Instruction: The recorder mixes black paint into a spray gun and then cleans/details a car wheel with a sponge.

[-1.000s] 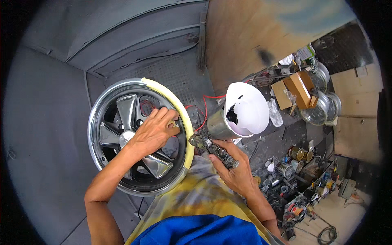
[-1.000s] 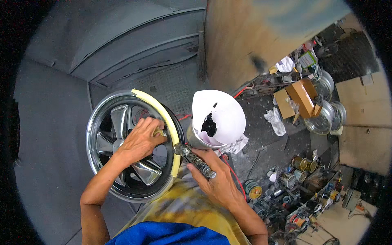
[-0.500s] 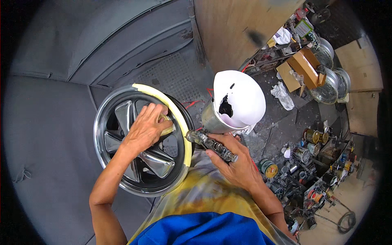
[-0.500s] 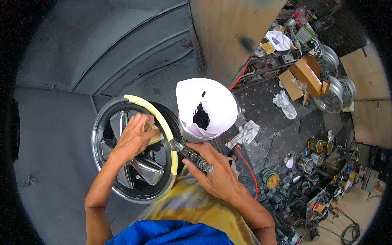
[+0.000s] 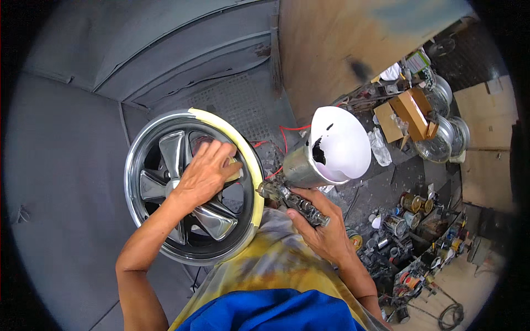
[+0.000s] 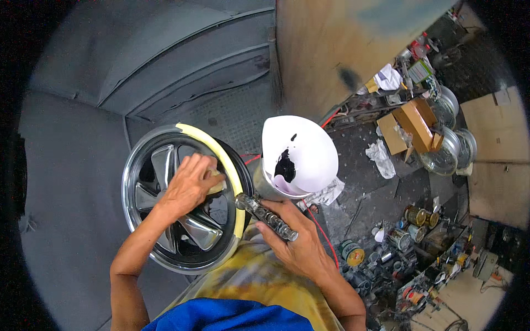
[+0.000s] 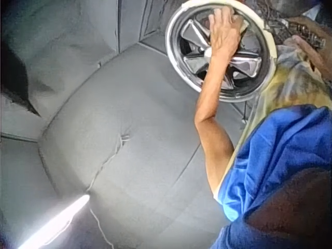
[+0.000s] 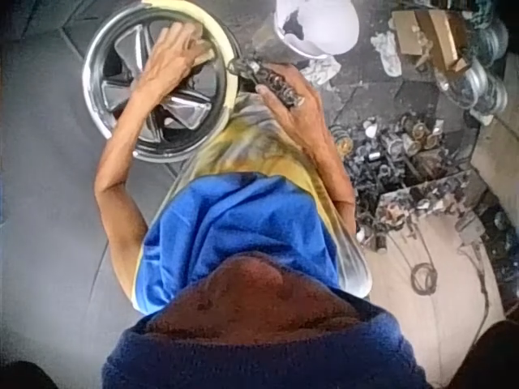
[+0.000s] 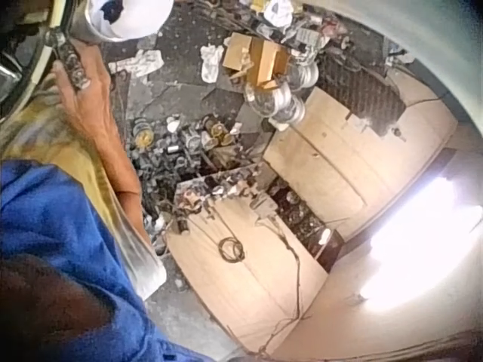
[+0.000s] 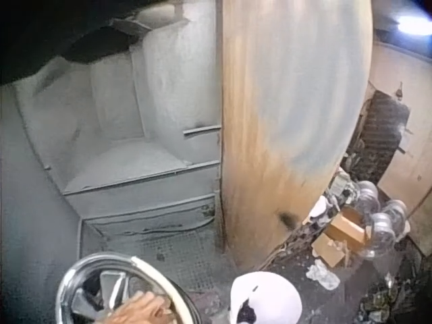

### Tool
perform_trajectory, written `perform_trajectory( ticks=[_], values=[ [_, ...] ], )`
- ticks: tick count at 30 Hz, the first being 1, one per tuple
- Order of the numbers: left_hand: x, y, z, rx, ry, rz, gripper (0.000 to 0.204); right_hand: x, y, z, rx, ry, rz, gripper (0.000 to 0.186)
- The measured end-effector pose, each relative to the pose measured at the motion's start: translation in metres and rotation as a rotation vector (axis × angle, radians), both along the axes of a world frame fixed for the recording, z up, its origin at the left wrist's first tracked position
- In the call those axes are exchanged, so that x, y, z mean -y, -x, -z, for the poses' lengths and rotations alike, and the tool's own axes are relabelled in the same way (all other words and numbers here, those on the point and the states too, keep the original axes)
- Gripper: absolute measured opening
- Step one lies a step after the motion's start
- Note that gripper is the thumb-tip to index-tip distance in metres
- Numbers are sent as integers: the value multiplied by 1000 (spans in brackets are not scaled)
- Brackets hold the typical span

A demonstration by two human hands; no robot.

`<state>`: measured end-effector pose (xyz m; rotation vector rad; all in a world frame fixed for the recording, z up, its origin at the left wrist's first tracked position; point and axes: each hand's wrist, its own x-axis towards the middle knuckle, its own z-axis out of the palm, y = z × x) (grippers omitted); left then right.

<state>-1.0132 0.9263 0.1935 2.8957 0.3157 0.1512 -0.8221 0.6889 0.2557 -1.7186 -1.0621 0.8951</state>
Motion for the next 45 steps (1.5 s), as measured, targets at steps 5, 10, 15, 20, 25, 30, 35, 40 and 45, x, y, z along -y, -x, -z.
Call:
perform_trajectory(
  ticks=[5, 10, 15, 20, 25, 30, 35, 40, 45],
  values=[
    [20, 9, 2, 19, -13, 107, 32, 0, 0, 9, 42, -21, 2, 39],
    [20, 14, 8, 27, 12, 49, 38, -4, -6, 2, 54, 79, 24, 40],
    [32, 8, -3, 45, -8, -15, 27, -10, -16, 9, 165, 43, 254, 37],
    [72, 6, -16, 146, 226, -42, 25, -29, -20, 8, 43, 92, 501, 35],
    [103, 1, -22, 242, 382, 0, 28, -28, -33, 23, 202, 23, 483, 32],
    [108, -2, -21, 261, 474, -1, 32, -25, -38, 25, 271, 28, 474, 33],
    [72, -2, -9, 411, 539, -177, 20, -23, -24, -1, 77, 119, 469, 33],
    [-5, -1, -3, 491, 440, -610, 12, -6, -10, -6, 147, 167, 304, 36],
    [-10, -6, 12, 473, 406, -729, 10, -20, 10, -20, 223, 189, 54, 42]
  ],
)
